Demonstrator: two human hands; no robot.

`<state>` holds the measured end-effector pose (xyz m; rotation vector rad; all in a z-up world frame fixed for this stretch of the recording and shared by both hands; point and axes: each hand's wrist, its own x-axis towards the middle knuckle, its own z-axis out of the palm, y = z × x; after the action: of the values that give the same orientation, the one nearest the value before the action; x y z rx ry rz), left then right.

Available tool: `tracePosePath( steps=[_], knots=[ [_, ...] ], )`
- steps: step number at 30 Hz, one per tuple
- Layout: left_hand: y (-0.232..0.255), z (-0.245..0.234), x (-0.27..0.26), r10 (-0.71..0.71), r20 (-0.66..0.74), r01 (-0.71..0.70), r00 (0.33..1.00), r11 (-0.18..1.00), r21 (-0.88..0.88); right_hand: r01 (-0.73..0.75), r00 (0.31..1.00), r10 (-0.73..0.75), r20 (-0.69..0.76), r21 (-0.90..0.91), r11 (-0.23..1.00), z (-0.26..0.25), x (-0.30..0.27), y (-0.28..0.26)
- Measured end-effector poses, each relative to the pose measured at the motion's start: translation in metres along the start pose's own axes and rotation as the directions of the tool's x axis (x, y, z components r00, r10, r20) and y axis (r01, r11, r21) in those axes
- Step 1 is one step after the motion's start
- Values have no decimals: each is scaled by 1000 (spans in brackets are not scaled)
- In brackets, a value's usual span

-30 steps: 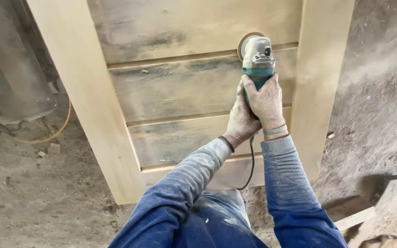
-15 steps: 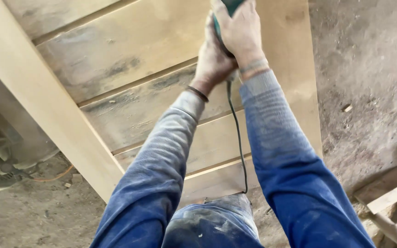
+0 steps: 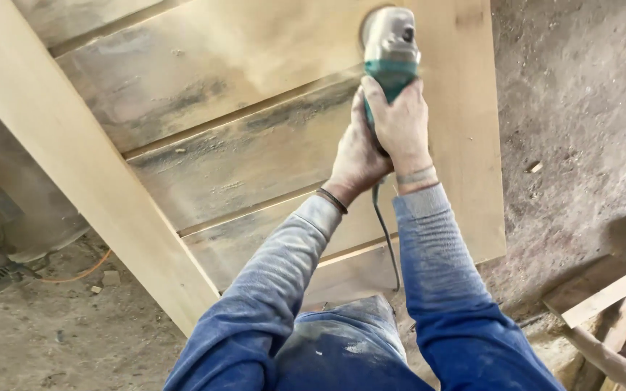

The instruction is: Sanding a wooden door using a handheld angle grinder with a sanding disc.

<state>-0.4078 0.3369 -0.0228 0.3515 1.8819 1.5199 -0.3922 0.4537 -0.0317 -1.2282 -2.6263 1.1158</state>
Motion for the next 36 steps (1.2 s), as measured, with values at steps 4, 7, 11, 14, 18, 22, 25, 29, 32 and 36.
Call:
tracePosePath(
  steps=[4,7,11,14,18,22,25,29,32,36],
  knots=[
    [-1,-8,-20,-80,96,78,992,997,22,-92,996,92,-20,-1,996,3,-23,8],
    [-14,-17,-29,-61,104,57,993,997,44,-142,990,142,-10,1,990,6,-34,-9],
    [-11,-39,-43,-76,69,75,995,997,26,-110,994,110,25,19,994,22,-43,-28],
    [-14,-61,-54,-135,7,135,991,991,17,-53,997,50,66,42,998,40,-53,-48],
    [-30,-88,-73,-130,-82,129,988,991,-22,7,992,-14,123,50,999,67,-70,-73],
    [-45,-112,-92,-106,-182,97,978,994,-58,43,974,-39,224,-11,999,94,-84,-96],
    [-59,-127,-107,-148,-246,120,958,985,-123,86,956,-61,288,-75,993,118,-97,-114],
    [-77,-146,-124,-217,-302,178,928,972,-154,134,934,-92,346,-99,986,136,-115,-143],
    [-98,-148,-132,-243,-324,207,914,968,-141,153,884,-103,455,-74,985,151,-120,-159],
    [-115,-135,-135,-204,-536,173,819,979,-109,322,747,-164,644,-134,937,160,-124,-177]
  ],
)
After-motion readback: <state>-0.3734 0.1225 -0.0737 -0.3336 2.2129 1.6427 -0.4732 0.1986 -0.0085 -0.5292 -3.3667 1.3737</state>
